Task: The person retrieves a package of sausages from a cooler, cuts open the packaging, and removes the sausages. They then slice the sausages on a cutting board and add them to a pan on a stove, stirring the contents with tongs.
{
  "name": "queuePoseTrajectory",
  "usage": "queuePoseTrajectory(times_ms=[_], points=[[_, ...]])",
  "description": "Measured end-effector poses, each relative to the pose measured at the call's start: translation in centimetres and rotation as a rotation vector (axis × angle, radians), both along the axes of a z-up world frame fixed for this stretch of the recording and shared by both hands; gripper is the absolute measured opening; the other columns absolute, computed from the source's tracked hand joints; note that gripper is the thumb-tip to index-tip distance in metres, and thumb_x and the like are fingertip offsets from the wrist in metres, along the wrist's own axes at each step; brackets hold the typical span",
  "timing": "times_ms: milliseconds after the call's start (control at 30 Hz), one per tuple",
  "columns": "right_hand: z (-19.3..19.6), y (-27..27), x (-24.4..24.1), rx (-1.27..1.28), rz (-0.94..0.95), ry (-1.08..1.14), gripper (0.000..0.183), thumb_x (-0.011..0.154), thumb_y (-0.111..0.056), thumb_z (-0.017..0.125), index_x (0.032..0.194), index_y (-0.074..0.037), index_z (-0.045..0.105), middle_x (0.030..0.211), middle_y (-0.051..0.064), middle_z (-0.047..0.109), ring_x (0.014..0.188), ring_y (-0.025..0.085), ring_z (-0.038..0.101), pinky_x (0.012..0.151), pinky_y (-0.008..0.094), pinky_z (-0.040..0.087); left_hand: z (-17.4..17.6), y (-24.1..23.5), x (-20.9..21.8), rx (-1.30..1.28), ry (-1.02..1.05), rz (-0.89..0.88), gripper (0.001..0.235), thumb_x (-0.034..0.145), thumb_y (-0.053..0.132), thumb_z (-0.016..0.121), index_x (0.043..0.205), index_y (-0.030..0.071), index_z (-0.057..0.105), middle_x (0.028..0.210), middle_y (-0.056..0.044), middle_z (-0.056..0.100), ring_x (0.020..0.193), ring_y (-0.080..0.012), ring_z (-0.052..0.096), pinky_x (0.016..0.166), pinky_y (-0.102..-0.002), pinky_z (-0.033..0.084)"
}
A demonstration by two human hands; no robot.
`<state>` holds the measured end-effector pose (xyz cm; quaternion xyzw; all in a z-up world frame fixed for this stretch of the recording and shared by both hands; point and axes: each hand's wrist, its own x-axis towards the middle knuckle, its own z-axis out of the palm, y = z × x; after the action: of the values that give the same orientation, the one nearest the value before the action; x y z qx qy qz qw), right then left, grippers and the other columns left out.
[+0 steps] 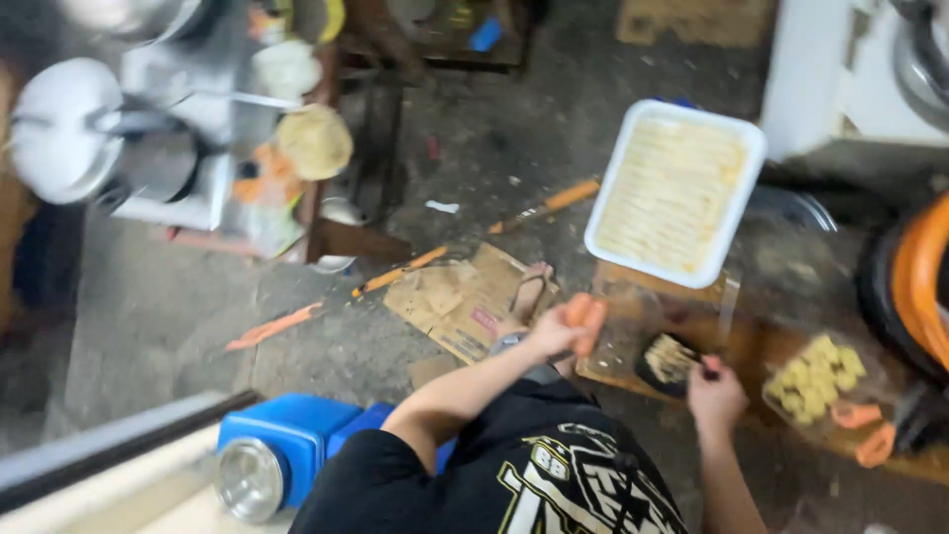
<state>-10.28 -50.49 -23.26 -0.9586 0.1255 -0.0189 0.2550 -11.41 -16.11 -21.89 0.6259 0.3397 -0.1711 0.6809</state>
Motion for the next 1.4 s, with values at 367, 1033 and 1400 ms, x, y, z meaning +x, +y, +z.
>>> queuePoseTrajectory(times_ms=[367, 1033, 1400], points=[[3.5, -6.0, 6.5, 0.169, -0.004, 0.002, 0.029, 0.100, -0.023, 0.068, 0.121, -0.003, 0.073, 0.112, 0.015, 0.072, 0.106, 0.034, 0.066, 0.097, 0.044, 0.048, 10.5, -9.6, 6.3, 0.443, -0.169, -0.366, 0.060, 0.080, 0.040, 0.076, 0.133, 0.015, 0.062, 0.123, -0.013, 0.070, 0.108, -0.0317, 0.071, 0.089, -0.041, 0.058], [18.9, 3.9, -5.9, 0.571, -0.296, 0.202, 0.017, 0.104, -0.028, 0.063, 0.107, -0.011, 0.066, 0.077, 0.010, 0.076, 0.050, 0.021, 0.068, 0.047, 0.029, 0.054, 10.6, -8.2, 5.4, -0.722, -0.048, 0.076, 0.031, 0.108, 0.030, 0.056, 0.124, 0.004, 0.051, 0.114, -0.021, 0.069, 0.093, -0.0284, 0.075, 0.067, -0.038, 0.064], [22.8, 6.2, -5.0, 0.498, -0.025, 0.064, 0.012, 0.105, -0.019, 0.058, 0.100, -0.009, 0.064, 0.064, 0.006, 0.071, 0.047, 0.018, 0.065, 0.044, 0.030, 0.054, 11.5, -13.2, 5.9, -0.815, -0.083, 0.044, 0.035, 0.104, 0.030, 0.067, 0.123, 0.002, 0.061, 0.110, -0.024, 0.070, 0.093, -0.0351, 0.075, 0.072, -0.041, 0.066]])
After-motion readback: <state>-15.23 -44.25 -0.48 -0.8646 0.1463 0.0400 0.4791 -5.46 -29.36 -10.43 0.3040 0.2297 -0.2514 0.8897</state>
